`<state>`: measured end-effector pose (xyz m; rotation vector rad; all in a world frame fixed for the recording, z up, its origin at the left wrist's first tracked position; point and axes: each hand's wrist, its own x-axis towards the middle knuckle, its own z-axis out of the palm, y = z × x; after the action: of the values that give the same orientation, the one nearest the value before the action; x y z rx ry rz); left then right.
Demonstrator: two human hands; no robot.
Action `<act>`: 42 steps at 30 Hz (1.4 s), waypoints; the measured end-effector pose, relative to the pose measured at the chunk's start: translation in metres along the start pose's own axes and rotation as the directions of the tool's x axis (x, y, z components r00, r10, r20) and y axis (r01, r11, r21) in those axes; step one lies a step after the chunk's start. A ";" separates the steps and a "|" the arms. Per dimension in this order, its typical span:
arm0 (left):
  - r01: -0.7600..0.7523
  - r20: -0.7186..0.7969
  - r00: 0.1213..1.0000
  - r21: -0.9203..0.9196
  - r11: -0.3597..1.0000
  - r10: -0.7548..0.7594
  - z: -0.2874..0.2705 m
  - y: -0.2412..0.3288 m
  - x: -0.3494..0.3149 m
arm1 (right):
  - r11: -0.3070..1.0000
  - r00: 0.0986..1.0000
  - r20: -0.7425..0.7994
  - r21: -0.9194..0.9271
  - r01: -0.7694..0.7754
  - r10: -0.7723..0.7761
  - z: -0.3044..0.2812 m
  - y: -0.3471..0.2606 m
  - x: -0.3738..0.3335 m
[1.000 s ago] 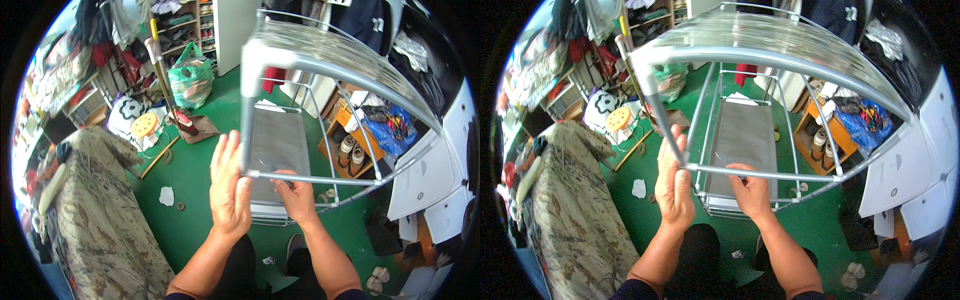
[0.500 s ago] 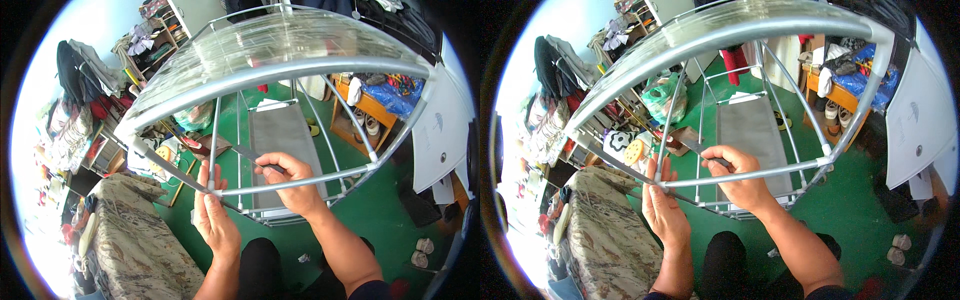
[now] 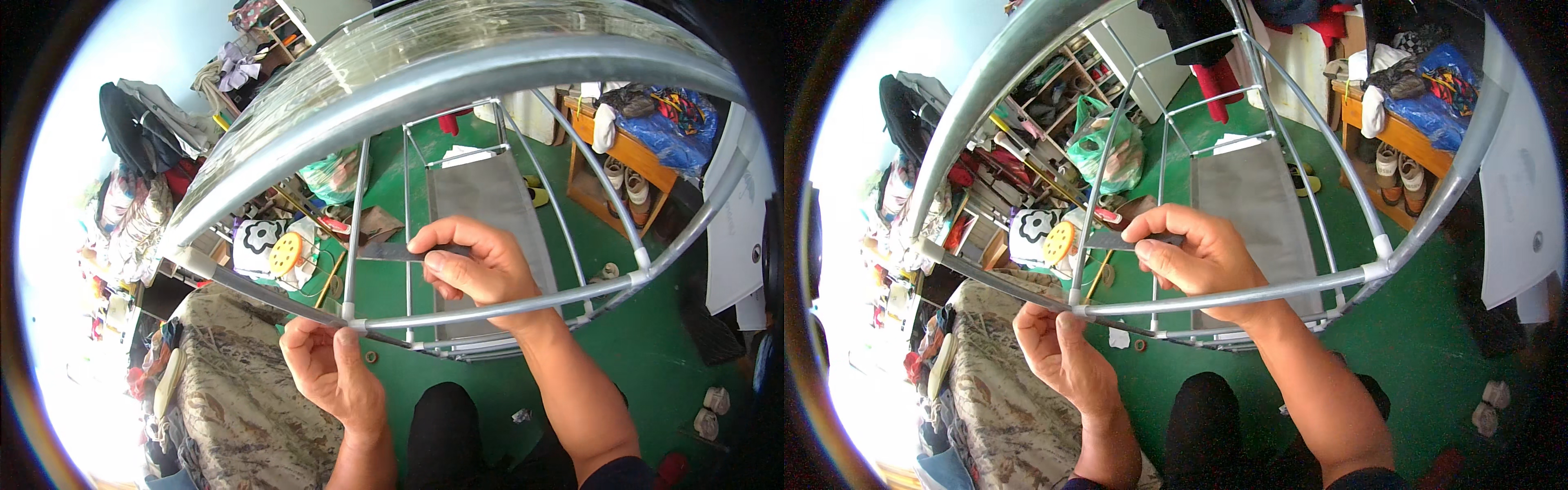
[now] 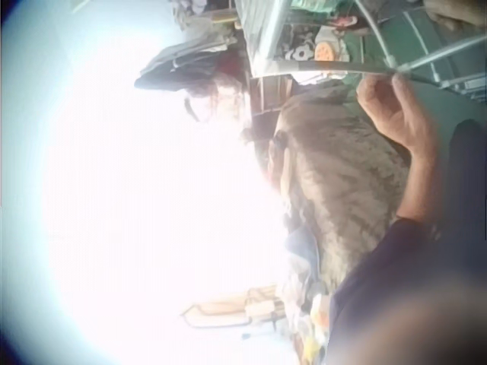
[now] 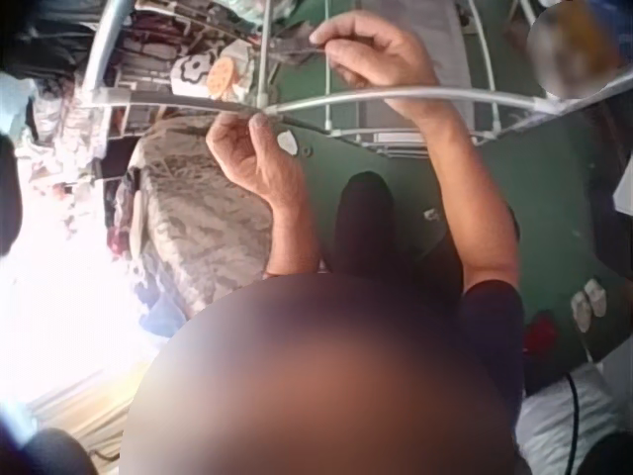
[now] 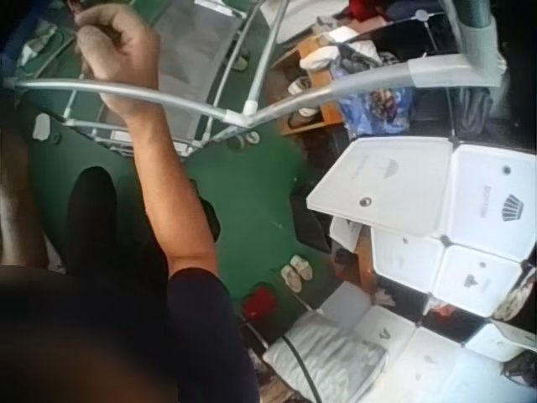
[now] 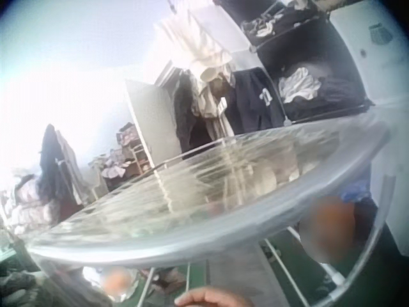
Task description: The person assembles a metal shelving unit by connecting metal poles and securing joints with tape. They handle the frame, apply tape to joints, and use a small tool to tighten connections.
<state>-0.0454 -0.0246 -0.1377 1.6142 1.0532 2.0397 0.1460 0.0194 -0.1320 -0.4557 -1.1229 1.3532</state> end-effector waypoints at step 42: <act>-0.070 0.285 0.957 0.398 0.915 -0.051 -0.018 0.041 0.038 | 0.997 0.932 0.359 -0.038 0.069 -0.050 0.013 0.001 0.037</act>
<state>-0.0665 -0.0335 -0.0832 2.0454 1.4191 1.5850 0.1283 0.0489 -0.1137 -0.2110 -1.4604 1.3907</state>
